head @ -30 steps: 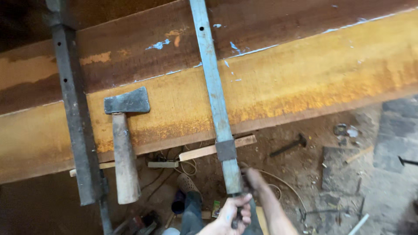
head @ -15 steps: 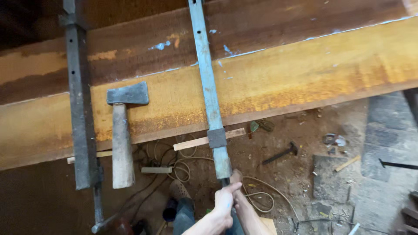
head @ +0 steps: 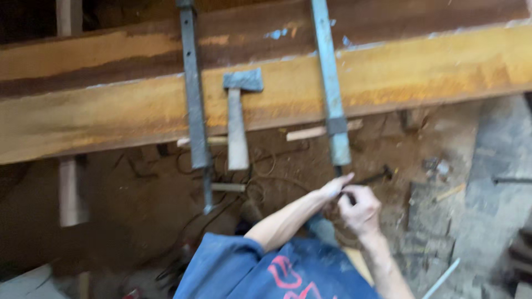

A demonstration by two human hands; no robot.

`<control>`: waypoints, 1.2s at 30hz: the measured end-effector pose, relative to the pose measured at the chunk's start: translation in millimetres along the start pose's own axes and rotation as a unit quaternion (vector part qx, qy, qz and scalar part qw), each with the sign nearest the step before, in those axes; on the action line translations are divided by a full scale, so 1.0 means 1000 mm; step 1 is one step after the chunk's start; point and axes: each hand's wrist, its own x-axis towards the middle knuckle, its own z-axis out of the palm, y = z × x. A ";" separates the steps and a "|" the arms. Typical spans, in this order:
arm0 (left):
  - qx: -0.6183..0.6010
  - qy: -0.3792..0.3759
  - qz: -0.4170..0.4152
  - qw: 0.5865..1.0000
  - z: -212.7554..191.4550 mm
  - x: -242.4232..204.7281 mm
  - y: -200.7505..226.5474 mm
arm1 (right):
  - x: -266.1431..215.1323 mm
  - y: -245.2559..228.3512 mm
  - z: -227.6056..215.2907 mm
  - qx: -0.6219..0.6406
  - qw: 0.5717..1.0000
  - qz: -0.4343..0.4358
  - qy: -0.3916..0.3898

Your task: The person aligns two wooden boards with glue along the seam, then uses a hammer to tap the boards into alignment. They secure the boards with metal clamps, tightening the screws to hold the pieces together.

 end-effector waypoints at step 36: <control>0.493 0.079 0.126 0.857 0.000 -0.084 0.031 | 0.075 0.121 0.027 -0.211 0.910 0.233 0.270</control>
